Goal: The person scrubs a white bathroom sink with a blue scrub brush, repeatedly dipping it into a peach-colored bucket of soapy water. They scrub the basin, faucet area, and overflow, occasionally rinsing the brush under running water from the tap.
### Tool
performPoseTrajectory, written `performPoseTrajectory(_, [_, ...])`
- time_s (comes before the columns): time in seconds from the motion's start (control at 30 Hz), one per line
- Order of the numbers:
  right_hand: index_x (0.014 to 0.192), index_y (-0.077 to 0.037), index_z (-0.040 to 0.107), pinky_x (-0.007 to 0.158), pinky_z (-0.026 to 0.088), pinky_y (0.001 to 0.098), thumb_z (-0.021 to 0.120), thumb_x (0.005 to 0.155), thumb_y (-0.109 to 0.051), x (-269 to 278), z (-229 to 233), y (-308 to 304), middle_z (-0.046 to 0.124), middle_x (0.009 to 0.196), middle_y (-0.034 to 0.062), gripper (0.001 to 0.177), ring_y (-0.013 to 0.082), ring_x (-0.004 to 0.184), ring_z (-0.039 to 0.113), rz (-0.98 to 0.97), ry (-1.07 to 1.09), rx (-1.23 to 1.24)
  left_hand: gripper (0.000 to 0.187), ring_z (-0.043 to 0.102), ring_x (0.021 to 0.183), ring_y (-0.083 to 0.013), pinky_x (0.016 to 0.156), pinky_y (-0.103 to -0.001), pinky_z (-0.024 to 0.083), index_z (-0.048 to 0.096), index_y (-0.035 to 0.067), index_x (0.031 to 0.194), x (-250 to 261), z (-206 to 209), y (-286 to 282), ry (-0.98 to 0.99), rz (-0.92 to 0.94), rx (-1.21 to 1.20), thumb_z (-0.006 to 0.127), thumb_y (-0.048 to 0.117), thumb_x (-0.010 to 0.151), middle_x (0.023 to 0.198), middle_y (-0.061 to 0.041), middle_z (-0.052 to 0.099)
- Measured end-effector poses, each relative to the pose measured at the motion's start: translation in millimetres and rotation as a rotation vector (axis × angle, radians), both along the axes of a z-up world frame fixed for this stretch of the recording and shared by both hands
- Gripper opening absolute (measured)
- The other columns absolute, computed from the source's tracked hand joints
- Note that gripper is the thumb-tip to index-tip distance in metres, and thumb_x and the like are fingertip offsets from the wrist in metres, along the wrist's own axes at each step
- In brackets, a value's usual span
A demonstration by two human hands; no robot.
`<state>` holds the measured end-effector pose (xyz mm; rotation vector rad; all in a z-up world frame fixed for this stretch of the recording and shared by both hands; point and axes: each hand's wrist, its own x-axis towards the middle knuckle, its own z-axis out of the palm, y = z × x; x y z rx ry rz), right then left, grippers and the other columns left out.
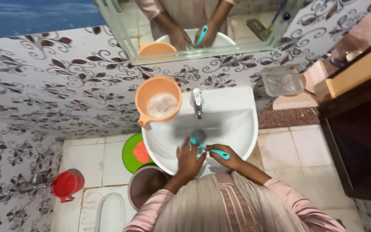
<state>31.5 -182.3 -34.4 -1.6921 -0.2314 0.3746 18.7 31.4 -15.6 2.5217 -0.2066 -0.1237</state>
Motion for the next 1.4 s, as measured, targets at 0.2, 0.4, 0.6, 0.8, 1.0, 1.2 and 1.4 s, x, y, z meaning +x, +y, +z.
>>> performPoseTrajectory(0.2, [0.122, -0.007, 0.068, 0.087, 0.056, 0.0369, 0.072, 0.092, -0.017, -10, 15, -8, 0.076, 0.11, 0.0144, 0.032, 0.0291, 0.1, 0.073, -0.018, -0.357, -0.326, 0.059, 0.039, 0.142, -0.0406, 0.108, -0.062, 0.033, 0.061, 0.005, 0.13, 3, -13, 19, 0.019, 0.092, 0.105, 0.072, 0.042, 0.086, 0.157, -0.028, 0.033])
performPoseTrajectory(0.4, [0.126, -0.01, 0.07, 0.082, 0.055, 0.0385, 0.07, 0.097, -0.019, -7, 20, -17, 0.074, 0.096, 0.0131, 0.031, 0.0259, 0.09, 0.069, 0.214, -0.222, -0.269, 0.058, 0.051, 0.131, -0.0425, 0.105, -0.061, 0.035, 0.057, 0.005, 0.138, 3, -30, 20, 0.01, 0.24, 0.12, 0.065, 0.04, 0.092, 0.152, -0.027, 0.044])
performPoseTrajectory(0.6, [0.127, -0.006, 0.069, 0.084, 0.054, 0.0351, 0.067, 0.099, -0.02, 8, 23, -19, 0.071, 0.106, 0.0064, 0.031, 0.015, 0.094, 0.065, 0.245, 0.13, -0.005, 0.047, 0.062, 0.111, -0.0372, 0.101, -0.061, 0.037, 0.059, 0.007, 0.136, -8, -16, 13, -0.014, 0.291, 0.186, 0.062, 0.03, 0.096, 0.123, -0.019, 0.063])
performPoseTrajectory(0.8, [0.124, -0.004, 0.069, 0.079, 0.052, 0.0365, 0.069, 0.095, -0.019, -5, 37, -19, 0.071, 0.1, 0.0113, 0.033, 0.0151, 0.086, 0.064, 0.191, -0.115, -0.252, 0.028, 0.066, 0.102, -0.0348, 0.089, -0.052, 0.048, 0.065, 0.008, 0.124, -9, -10, 10, -0.009, 0.202, 0.201, 0.061, 0.022, 0.1, 0.109, -0.015, 0.067])
performPoseTrajectory(1.0, [0.125, 0.001, 0.068, 0.098, 0.049, 0.0345, 0.068, 0.096, -0.012, -6, 31, -23, 0.07, 0.119, 0.0142, 0.031, 0.0187, 0.11, 0.066, 0.147, -0.261, -0.178, 0.045, 0.063, 0.105, -0.0373, 0.088, -0.052, 0.048, 0.057, 0.005, 0.139, -11, 10, 9, -0.18, 0.235, 0.071, 0.06, 0.011, 0.095, 0.117, -0.018, 0.064])
performPoseTrajectory(1.2, [0.112, -0.002, 0.073, 0.103, 0.048, 0.0305, 0.065, 0.093, -0.006, 2, 27, -20, 0.072, 0.124, 0.0096, 0.021, 0.0186, 0.117, 0.065, 0.075, 0.262, 0.029, 0.05, 0.059, 0.114, -0.0377, 0.094, -0.053, 0.046, 0.052, 0.005, 0.144, -12, 14, 13, -0.197, 0.253, -0.006, 0.059, 0.01, 0.094, 0.127, -0.018, 0.06])
performPoseTrajectory(1.4, [0.103, 0.002, 0.074, 0.106, 0.051, 0.0308, 0.06, 0.085, -0.002, 12, 9, -31, 0.077, 0.117, 0.0157, 0.024, 0.025, 0.116, 0.071, 0.117, 0.126, 0.018, 0.049, 0.057, 0.122, -0.0389, 0.1, -0.052, 0.044, 0.048, 0.003, 0.145, -9, 8, 21, -0.236, 0.193, -0.186, 0.058, 0.01, 0.098, 0.135, -0.021, 0.057])
